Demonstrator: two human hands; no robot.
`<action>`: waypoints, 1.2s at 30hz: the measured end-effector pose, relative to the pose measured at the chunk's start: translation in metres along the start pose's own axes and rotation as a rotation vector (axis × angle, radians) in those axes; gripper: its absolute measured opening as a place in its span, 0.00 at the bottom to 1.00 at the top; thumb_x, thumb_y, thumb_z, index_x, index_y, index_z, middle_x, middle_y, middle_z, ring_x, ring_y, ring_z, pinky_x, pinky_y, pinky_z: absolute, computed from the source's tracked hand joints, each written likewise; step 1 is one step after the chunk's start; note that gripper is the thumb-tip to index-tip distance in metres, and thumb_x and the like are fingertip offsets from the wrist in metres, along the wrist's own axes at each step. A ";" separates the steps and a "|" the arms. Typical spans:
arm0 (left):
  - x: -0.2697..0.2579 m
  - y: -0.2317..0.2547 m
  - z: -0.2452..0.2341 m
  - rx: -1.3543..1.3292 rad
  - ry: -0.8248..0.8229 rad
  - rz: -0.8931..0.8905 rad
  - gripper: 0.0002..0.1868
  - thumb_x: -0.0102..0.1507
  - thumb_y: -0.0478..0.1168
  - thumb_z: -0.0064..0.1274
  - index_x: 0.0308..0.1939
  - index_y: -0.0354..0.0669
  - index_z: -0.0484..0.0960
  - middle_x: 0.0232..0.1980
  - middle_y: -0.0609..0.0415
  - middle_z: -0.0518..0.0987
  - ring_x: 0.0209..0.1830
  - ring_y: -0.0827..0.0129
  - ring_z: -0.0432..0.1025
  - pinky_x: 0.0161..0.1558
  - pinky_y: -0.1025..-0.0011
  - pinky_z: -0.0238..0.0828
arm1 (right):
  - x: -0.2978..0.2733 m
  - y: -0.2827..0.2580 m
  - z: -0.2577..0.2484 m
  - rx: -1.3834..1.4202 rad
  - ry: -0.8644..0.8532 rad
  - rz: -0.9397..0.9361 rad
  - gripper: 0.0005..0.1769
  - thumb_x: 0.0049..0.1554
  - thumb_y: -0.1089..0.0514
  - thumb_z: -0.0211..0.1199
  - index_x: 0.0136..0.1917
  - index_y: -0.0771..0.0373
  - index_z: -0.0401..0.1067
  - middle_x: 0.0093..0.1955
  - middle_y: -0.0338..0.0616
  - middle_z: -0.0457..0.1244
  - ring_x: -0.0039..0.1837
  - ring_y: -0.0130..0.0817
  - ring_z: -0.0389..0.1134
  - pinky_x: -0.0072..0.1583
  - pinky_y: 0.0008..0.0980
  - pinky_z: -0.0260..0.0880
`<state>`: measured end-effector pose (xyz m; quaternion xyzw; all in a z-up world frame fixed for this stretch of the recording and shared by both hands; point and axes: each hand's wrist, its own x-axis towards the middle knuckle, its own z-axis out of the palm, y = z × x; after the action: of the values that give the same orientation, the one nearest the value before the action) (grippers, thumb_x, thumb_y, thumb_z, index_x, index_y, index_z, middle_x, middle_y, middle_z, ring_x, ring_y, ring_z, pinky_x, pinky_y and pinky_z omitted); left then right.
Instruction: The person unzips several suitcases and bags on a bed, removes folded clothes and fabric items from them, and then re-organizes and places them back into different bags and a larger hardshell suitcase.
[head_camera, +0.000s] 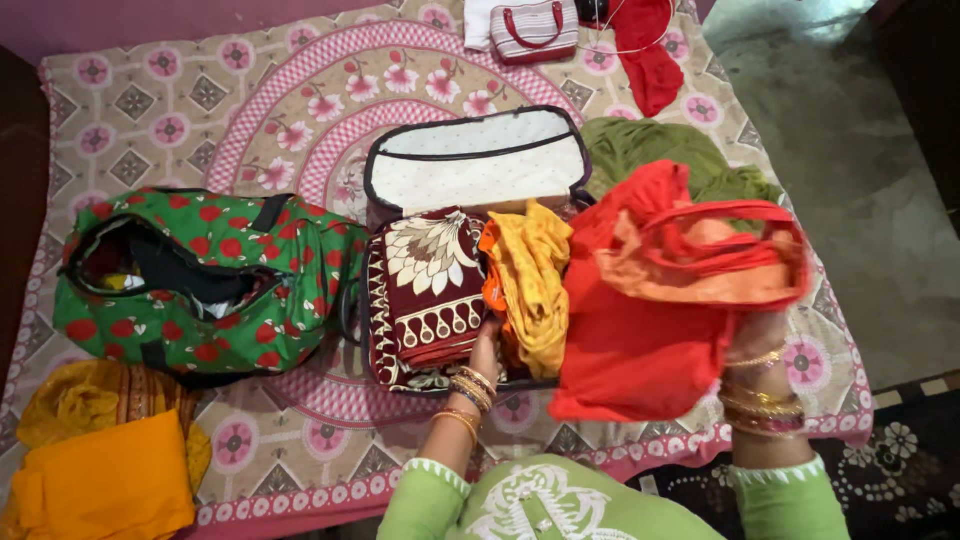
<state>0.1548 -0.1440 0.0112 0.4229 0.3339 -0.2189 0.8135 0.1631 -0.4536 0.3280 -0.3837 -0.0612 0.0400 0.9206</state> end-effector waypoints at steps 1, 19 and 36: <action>-0.004 0.002 0.003 0.001 -0.002 -0.001 0.37 0.68 0.58 0.40 0.78 0.44 0.63 0.75 0.52 0.68 0.74 0.61 0.60 0.70 0.60 0.51 | -0.001 -0.003 -0.005 -0.002 0.014 -0.019 0.38 0.71 0.33 0.48 0.76 0.69 0.61 0.73 0.54 0.61 0.72 0.46 0.65 0.75 0.45 0.62; -0.084 -0.005 0.110 1.661 0.098 0.559 0.77 0.47 0.62 0.72 0.80 0.50 0.27 0.82 0.35 0.37 0.83 0.44 0.36 0.73 0.36 0.39 | -0.036 -0.069 -0.216 -0.139 0.366 -0.508 0.31 0.76 0.40 0.45 0.80 0.65 0.58 0.77 0.50 0.57 0.77 0.45 0.60 0.79 0.43 0.62; -0.084 -0.015 0.111 1.798 -0.060 0.614 0.62 0.55 0.45 0.66 0.82 0.61 0.38 0.84 0.39 0.39 0.83 0.44 0.36 0.72 0.38 0.46 | -0.106 0.063 -0.264 -1.271 0.814 -0.054 0.22 0.67 0.56 0.56 0.72 0.64 0.67 0.70 0.52 0.61 0.67 0.40 0.63 0.70 0.42 0.66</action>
<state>0.1275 -0.2383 0.1110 0.9541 -0.1066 -0.1811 0.2133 0.0946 -0.6080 0.0902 -0.8236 0.2631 -0.1703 0.4727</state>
